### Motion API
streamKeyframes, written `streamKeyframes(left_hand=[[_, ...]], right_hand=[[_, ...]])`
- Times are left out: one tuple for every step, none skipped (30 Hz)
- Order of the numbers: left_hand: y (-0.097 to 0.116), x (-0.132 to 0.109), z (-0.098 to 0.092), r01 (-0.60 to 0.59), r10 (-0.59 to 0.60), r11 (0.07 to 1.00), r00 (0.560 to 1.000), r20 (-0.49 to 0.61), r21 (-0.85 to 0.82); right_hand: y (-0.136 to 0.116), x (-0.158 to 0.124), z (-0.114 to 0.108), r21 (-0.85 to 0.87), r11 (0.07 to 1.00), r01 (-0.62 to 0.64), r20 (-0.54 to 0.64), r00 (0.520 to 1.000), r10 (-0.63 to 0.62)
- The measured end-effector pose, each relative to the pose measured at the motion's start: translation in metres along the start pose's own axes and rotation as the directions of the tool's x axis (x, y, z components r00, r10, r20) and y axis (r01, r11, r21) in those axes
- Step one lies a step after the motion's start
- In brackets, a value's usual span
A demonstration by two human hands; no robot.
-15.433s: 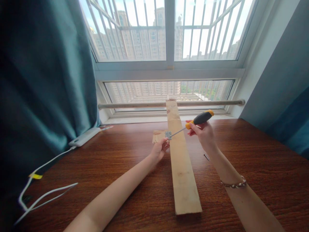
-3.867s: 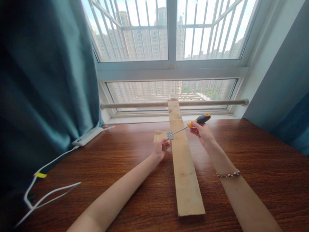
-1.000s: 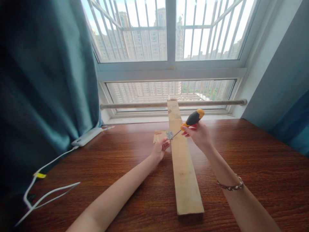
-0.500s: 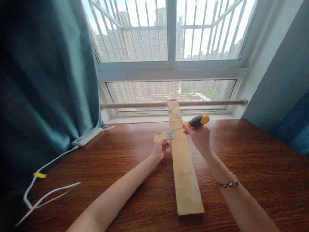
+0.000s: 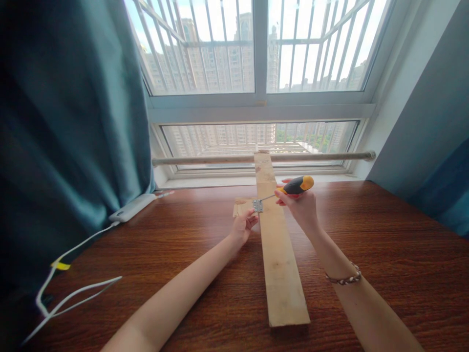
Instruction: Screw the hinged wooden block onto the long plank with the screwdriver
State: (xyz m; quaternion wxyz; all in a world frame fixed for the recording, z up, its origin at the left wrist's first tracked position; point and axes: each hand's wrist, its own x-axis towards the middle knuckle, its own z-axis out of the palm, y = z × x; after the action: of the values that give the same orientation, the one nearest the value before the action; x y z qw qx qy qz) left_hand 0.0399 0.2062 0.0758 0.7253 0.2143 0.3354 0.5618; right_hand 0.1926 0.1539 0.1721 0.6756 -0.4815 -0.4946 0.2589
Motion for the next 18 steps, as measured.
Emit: streamKeyframes(left_hand=[[-0.0001,-0.0001,-0.0001,-0.004,0.004,1.0,1.0,0.002,-0.003],[-0.0001,-0.0001,-0.0003,-0.007,0.007,1.0,1.0,0.003,-0.005],[-0.0002,-0.0002,-0.0004,-0.008,0.008,1.0,1.0,0.003,-0.006],[-0.0002,-0.0002,-0.0004,-0.007,0.007,1.0,1.0,0.004,-0.005],[-0.0001,-0.0002,-0.0005,-0.004,0.004,1.0,1.0,0.007,-0.002],[0.0,-0.0002,-0.0005,-0.001,0.001,1.0,1.0,0.01,0.001],[0.0002,-0.0001,-0.0005,0.002,-0.002,1.0,1.0,0.012,0.005],[0.0003,0.0001,-0.0005,0.006,-0.006,1.0,1.0,0.012,0.007],[0.0004,0.0003,-0.0005,0.008,-0.008,1.0,1.0,0.011,0.008],[0.0004,0.0006,-0.0006,0.011,-0.011,1.0,1.0,0.009,0.008],[0.0003,0.001,-0.0007,0.012,-0.012,1.0,1.0,0.006,0.007],[0.0,0.0014,-0.001,0.013,-0.013,1.0,1.0,0.003,0.009],[-0.0003,0.0019,-0.0013,0.014,-0.014,1.0,1.0,0.002,0.012],[-0.0007,0.0024,-0.0016,0.016,-0.016,1.0,1.0,0.002,0.017],[-0.0011,0.0028,-0.002,0.016,-0.016,1.0,1.0,0.003,0.021],[-0.0015,0.0033,-0.0024,0.016,-0.017,1.0,1.0,0.004,0.025],[-0.0019,0.0037,-0.0028,0.015,-0.015,1.0,1.0,0.005,0.027],[-0.0022,0.0041,-0.0032,0.013,-0.013,0.999,1.0,0.007,0.029]], right_hand=[[-0.0005,-0.0008,0.0006,0.014,1.0,-0.002,-0.012,1.0,0.002],[-0.0007,-0.0018,0.0015,0.024,1.0,-0.001,-0.019,1.0,0.001],[-0.0007,-0.0028,0.0024,0.031,1.0,0.002,-0.021,1.0,-0.001],[-0.0003,-0.0037,0.0034,0.035,0.999,0.003,-0.016,1.0,-0.003],[0.0005,-0.0044,0.0045,0.037,0.999,0.003,-0.008,1.0,-0.002],[0.0015,-0.0049,0.0054,0.038,0.999,-0.001,0.001,1.0,0.001],[0.0027,-0.0052,0.0062,0.039,0.999,-0.006,0.01,1.0,0.005],[0.0039,-0.0053,0.0069,0.041,0.999,-0.011,0.016,1.0,0.011],[0.005,-0.0053,0.0074,0.044,0.999,-0.015,0.018,1.0,0.014],[0.0059,-0.0051,0.0076,0.049,0.999,-0.018,0.02,1.0,0.017],[0.0065,-0.005,0.0077,0.055,0.998,-0.021,0.021,1.0,0.02],[0.0068,-0.0049,0.0077,0.06,0.998,-0.026,0.023,0.999,0.025],[0.0068,-0.0049,0.0076,0.064,0.997,-0.033,0.026,0.999,0.031],[0.0066,-0.0051,0.0075,0.068,0.997,-0.039,0.029,0.999,0.038],[0.0061,-0.0054,0.0075,0.073,0.996,-0.046,0.032,0.999,0.044],[0.0056,-0.0058,0.0076,0.074,0.996,-0.05,0.032,0.998,0.048],[0.005,-0.0063,0.0078,0.072,0.996,-0.051,0.029,0.998,0.049],[0.0044,-0.0069,0.008,0.069,0.996,-0.051,0.023,0.998,0.05]])
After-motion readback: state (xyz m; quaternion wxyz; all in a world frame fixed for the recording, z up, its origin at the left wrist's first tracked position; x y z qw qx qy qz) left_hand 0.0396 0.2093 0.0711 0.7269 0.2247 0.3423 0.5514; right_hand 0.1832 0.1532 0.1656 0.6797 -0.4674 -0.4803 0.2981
